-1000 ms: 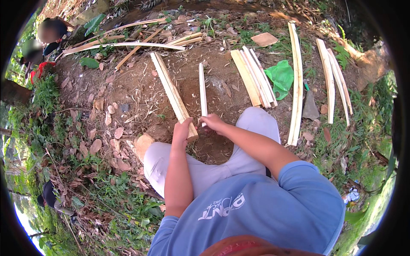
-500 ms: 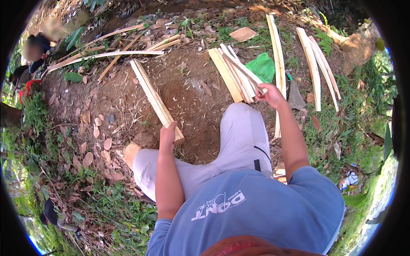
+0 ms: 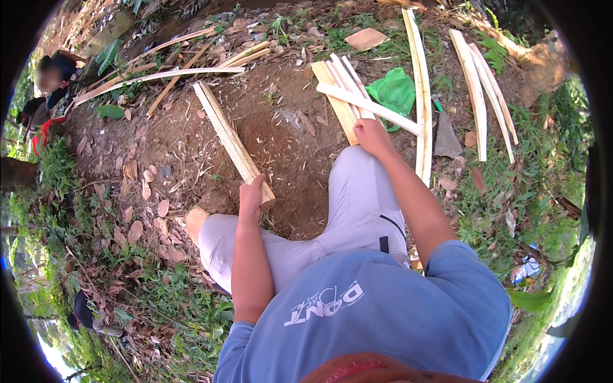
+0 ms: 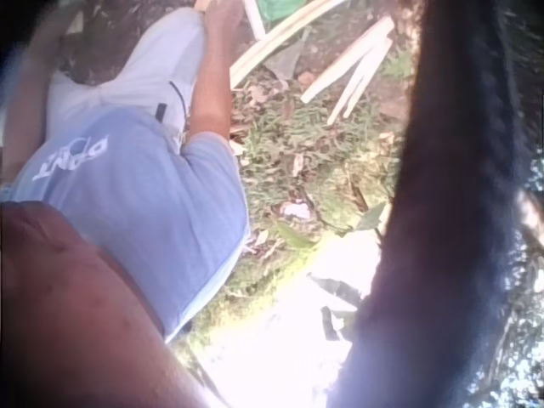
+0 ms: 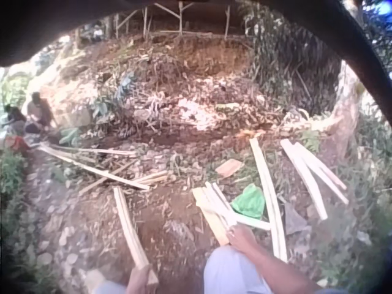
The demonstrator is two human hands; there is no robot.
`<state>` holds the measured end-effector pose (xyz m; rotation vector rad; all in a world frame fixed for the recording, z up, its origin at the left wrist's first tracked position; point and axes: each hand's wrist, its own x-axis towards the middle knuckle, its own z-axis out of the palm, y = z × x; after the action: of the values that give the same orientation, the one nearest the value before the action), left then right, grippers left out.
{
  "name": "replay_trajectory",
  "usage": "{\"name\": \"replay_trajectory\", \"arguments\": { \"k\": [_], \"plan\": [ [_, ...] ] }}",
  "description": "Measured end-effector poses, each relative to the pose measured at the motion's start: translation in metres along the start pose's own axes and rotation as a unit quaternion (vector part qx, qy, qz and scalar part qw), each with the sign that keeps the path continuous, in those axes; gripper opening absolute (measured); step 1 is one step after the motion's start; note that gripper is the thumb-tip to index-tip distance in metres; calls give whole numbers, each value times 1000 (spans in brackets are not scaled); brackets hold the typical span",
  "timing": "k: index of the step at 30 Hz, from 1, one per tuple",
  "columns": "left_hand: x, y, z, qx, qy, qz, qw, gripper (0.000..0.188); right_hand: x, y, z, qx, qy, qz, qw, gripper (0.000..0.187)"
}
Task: The person sits on the ground and arranges several wooden planks into a rectangular frame. They pick up planks, align them, and place them on the ground to form a structure.
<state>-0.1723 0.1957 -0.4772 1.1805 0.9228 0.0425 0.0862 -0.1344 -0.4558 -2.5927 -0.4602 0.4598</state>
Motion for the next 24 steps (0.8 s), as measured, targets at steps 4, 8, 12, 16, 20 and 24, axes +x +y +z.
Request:
{"name": "replay_trajectory", "arguments": {
  "k": [4,8,12,16,20,24],
  "plan": [
    [1,-2,2,-5,12,10,1000,38,18,-44,30,-187,72,35,979,57],
    [-4,-1,9,4,11,9,1000,41,37,-32,45,-241,135,45,960,74],
    [-6,-1,10,9,10,0,1000,41,35,-40,39,-258,114,46,958,64],
    [-5,0,15,13,8,-1,1000,41,35,-45,23,-205,82,62,973,56],
    [-3,0,14,17,6,1,1000,41,30,-38,23,-226,87,87,966,59],
    [3,-11,11,17,-2,29,999,43,37,-42,26,-229,48,91,968,60]
  ]
}}
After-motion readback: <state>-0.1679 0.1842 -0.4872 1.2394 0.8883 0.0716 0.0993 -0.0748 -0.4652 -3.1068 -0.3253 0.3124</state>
